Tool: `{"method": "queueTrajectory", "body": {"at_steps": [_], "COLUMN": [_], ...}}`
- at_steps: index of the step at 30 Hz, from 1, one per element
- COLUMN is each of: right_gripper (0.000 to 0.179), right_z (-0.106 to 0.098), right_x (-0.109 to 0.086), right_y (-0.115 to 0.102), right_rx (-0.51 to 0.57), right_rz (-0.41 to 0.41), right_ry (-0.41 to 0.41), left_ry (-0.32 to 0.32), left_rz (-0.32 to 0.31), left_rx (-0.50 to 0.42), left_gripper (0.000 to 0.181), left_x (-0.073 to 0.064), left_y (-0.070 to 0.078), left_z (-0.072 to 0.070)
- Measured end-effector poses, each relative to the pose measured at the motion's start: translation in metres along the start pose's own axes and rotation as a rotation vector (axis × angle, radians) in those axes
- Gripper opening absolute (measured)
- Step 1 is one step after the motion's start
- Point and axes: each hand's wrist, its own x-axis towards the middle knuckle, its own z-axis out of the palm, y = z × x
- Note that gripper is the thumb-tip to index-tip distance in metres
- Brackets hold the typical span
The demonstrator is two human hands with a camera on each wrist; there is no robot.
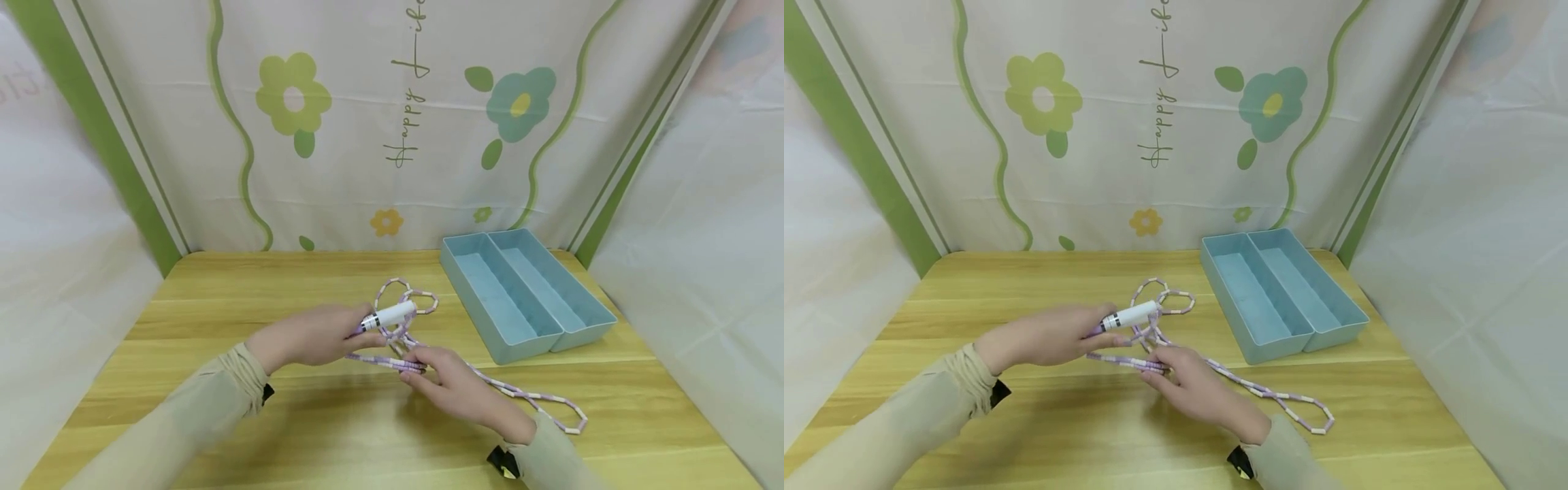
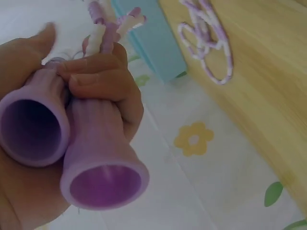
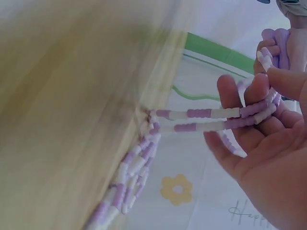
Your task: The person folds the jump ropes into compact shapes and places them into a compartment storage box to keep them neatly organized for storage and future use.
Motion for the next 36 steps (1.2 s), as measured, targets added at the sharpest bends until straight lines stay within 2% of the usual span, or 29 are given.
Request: {"method": "queueTrajectory", "body": {"at_steps": [4, 7, 13, 18, 21, 24, 29, 33, 36], "right_gripper": [0.008, 0.010, 0.017, 0.024, 0.024, 0.023, 0.024, 0.021, 0.018], "right_z": [-0.007, -0.012, -0.020, -0.029, -0.038, -0.046, -0.057, -0.064, -0.069], "right_x": [-0.004, -0.006, -0.008, -0.009, -0.005, 0.001, 0.011, 0.019, 0.025], "right_y": [-0.003, -0.005, -0.007, -0.011, -0.016, -0.021, -0.028, -0.033, -0.033], "right_rx": [-0.028, -0.053, -0.106, -0.153, -0.150, -0.158, -0.155, -0.103, -0.035], "right_rz": [-0.020, -0.062, -0.212, -0.324, -0.392, -0.457, -0.508, -0.503, -0.472], "right_ry": [-0.043, -0.038, 0.019, 0.070, 0.073, 0.065, 0.031, 0.006, -0.007], "left_ry": [-0.061, -0.087, -0.096, -0.120, -0.137, -0.141, -0.090, -0.003, 0.063], "left_rz": [0.018, 0.035, 0.093, 0.097, 0.095, 0.114, 0.171, 0.238, 0.287], "left_rx": [0.119, 0.153, 0.150, 0.123, 0.137, 0.165, 0.265, 0.379, 0.417], "left_gripper": [0.044, 0.045, 0.032, 0.048, 0.060, 0.063, 0.068, 0.070, 0.078], "left_x": [0.002, 0.003, 0.004, 0.003, 0.002, 0.003, 0.004, 0.002, -0.001], "left_y": [0.004, 0.006, 0.004, 0.005, 0.009, 0.014, 0.019, 0.022, 0.024], "left_z": [0.006, 0.012, 0.022, 0.026, 0.027, 0.029, 0.033, 0.038, 0.040]}}
